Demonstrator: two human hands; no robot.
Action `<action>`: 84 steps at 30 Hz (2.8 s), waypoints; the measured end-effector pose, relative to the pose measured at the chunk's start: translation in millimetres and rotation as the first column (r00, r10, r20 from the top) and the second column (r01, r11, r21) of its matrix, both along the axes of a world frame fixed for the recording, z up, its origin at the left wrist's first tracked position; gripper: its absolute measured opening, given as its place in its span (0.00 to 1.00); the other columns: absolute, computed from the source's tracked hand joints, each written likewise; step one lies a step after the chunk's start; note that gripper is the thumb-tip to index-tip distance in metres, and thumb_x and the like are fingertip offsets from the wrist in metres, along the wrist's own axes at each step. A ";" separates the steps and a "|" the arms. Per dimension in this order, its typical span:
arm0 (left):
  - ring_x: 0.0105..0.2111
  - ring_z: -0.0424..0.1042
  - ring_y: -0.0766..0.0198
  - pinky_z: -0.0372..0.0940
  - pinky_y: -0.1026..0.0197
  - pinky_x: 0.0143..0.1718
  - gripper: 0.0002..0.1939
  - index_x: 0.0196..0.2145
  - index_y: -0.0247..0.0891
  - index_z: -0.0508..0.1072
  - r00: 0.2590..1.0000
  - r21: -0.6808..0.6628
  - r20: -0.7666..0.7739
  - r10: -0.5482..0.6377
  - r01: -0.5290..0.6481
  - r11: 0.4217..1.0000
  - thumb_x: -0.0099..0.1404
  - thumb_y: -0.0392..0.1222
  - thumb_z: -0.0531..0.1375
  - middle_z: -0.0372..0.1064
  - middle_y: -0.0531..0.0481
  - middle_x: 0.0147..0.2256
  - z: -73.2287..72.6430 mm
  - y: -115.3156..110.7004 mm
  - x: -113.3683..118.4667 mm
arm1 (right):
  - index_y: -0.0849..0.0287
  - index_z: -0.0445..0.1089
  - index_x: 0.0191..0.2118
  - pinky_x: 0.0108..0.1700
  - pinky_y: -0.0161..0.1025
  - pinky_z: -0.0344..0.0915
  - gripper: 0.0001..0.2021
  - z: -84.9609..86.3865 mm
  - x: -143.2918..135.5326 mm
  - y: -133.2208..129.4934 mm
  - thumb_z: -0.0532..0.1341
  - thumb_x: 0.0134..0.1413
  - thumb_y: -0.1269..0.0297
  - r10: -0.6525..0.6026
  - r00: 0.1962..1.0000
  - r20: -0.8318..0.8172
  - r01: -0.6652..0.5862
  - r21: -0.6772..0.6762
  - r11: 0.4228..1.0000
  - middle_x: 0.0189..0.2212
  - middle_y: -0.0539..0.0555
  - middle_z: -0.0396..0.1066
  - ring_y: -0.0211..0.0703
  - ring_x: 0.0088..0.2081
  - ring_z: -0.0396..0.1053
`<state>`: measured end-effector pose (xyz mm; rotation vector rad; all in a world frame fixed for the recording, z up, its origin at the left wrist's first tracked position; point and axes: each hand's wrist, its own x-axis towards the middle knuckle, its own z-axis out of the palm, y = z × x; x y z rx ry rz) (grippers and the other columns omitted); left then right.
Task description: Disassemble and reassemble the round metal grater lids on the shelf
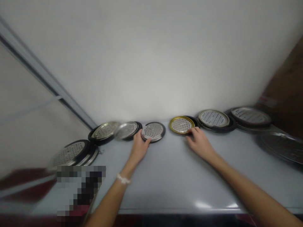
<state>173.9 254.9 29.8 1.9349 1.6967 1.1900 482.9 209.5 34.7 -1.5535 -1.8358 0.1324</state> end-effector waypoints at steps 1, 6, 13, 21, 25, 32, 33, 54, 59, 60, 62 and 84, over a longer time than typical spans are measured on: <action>0.56 0.69 0.48 0.65 0.44 0.58 0.29 0.59 0.35 0.64 0.998 0.013 -0.063 0.008 -0.007 1.000 0.62 0.43 0.64 0.66 0.35 0.55 2.0 -0.7 0.2 | 0.61 0.68 0.46 0.54 0.49 0.63 0.10 -0.4 3.6 1.5 0.58 0.59 0.66 -0.034 0.998 0.062 0.035 -0.003 0.999 0.45 0.63 0.70 0.55 0.49 0.66; 0.58 0.67 0.45 0.66 0.44 0.56 0.26 0.60 0.33 0.62 0.946 0.019 -0.318 0.061 -0.058 0.998 0.68 0.43 0.59 0.62 0.34 0.58 16.7 -12.1 5.7 | 0.61 0.68 0.48 0.52 0.49 0.63 0.11 -1.5 16.8 6.9 0.58 0.59 0.67 -0.166 0.956 0.244 0.181 -0.039 0.983 0.48 0.64 0.67 0.57 0.49 0.65; 0.52 0.70 0.44 0.67 0.46 0.52 0.22 0.57 0.32 0.66 0.865 0.126 -0.496 0.077 -0.017 0.992 0.67 0.39 0.59 0.65 0.33 0.53 27.1 -20.8 7.6 | 0.62 0.66 0.49 0.52 0.50 0.63 0.14 -5.9 22.5 10.7 0.59 0.58 0.65 -0.142 0.961 0.237 0.163 -0.072 0.984 0.52 0.67 0.65 0.60 0.50 0.65; 0.36 0.75 0.54 0.68 0.53 0.43 0.08 0.34 0.38 0.74 0.878 -0.136 -0.346 -0.329 0.300 0.944 0.68 0.42 0.57 0.76 0.45 0.34 35.0 -25.9 18.0 | 0.62 0.66 0.51 0.57 0.54 0.61 0.18 -8.2 22.7 10.5 0.61 0.58 0.58 -0.092 0.966 0.240 0.113 -0.076 0.991 0.57 0.69 0.62 0.63 0.55 0.64; 0.45 0.75 0.51 0.67 0.49 0.51 0.08 0.41 0.36 0.75 0.887 -0.084 -0.348 -0.305 0.294 0.952 0.66 0.39 0.59 0.77 0.41 0.43 28.6 -25.7 17.0 | 0.63 0.66 0.50 0.56 0.53 0.62 0.21 -7.4 19.1 9.4 0.59 0.61 0.51 -0.094 0.978 0.186 0.112 -0.092 0.989 0.55 0.69 0.62 0.63 0.54 0.65; 0.45 0.76 0.51 0.68 0.48 0.51 0.10 0.43 0.36 0.76 0.911 -0.050 -0.331 -0.245 0.242 0.969 0.67 0.39 0.58 0.78 0.40 0.44 26.5 -22.6 13.1 | 0.60 0.69 0.40 0.54 0.54 0.63 0.19 -2.5 14.1 8.3 0.51 0.67 0.49 -0.137 0.977 0.161 0.152 -0.081 0.985 0.47 0.65 0.67 0.58 0.47 0.69; 0.44 0.76 0.51 0.68 0.49 0.50 0.09 0.42 0.36 0.76 0.911 -0.051 -0.328 -0.251 0.248 0.967 0.67 0.40 0.57 0.78 0.40 0.43 27.9 -23.3 13.9 | 0.60 0.69 0.39 0.53 0.54 0.63 0.19 -2.1 13.9 8.1 0.51 0.68 0.50 -0.143 0.976 0.167 0.158 -0.078 0.984 0.46 0.65 0.67 0.58 0.46 0.69; 0.29 0.75 0.61 0.68 0.60 0.34 0.15 0.47 0.34 0.75 0.907 -0.245 -0.106 -0.408 0.374 0.894 0.64 0.36 0.55 0.76 0.47 0.31 27.2 -31.5 29.1 | 0.58 0.68 0.41 0.50 0.42 0.66 0.13 4.3 -7.8 -3.6 0.50 0.58 0.78 0.288 0.957 -0.041 -0.291 -0.094 0.952 0.43 0.58 0.70 0.46 0.45 0.69; 0.28 0.74 0.61 0.67 0.60 0.33 0.16 0.47 0.35 0.75 0.900 -0.254 -0.148 -0.410 0.366 0.895 0.63 0.33 0.54 0.76 0.48 0.28 30.3 -32.1 29.5 | 0.59 0.72 0.44 0.57 0.46 0.65 0.18 -1.2 -0.8 2.7 0.52 0.53 0.79 0.267 0.963 0.029 -0.265 -0.068 0.962 0.49 0.60 0.71 0.49 0.53 0.67; 0.28 0.74 0.60 0.67 0.60 0.34 0.16 0.47 0.35 0.75 0.898 -0.245 -0.158 -0.411 0.368 0.897 0.63 0.33 0.54 0.76 0.48 0.29 30.9 -32.2 29.5 | 0.60 0.72 0.46 0.59 0.47 0.64 0.18 -2.1 0.6 3.7 0.52 0.53 0.79 0.253 0.966 0.045 -0.250 -0.066 0.966 0.50 0.61 0.71 0.50 0.54 0.67; 0.30 0.75 0.59 0.67 0.59 0.36 0.16 0.47 0.37 0.76 0.893 -0.220 -0.181 -0.412 0.371 0.902 0.64 0.33 0.54 0.77 0.48 0.30 32.0 -32.6 29.4 | 0.62 0.73 0.48 0.61 0.48 0.62 0.17 -4.5 3.2 5.6 0.52 0.57 0.76 0.212 0.974 0.081 -0.206 -0.068 0.976 0.53 0.63 0.71 0.51 0.56 0.67; 0.35 0.75 0.59 0.69 0.58 0.39 0.07 0.39 0.38 0.72 0.917 -0.166 0.124 -0.379 0.396 0.903 0.66 0.42 0.57 0.76 0.47 0.35 27.6 -31.0 32.2 | 0.60 0.72 0.43 0.52 0.51 0.64 0.11 14.2 -2.8 -5.9 0.57 0.63 0.60 0.098 0.992 -0.073 -0.096 0.033 0.995 0.43 0.62 0.74 0.56 0.48 0.68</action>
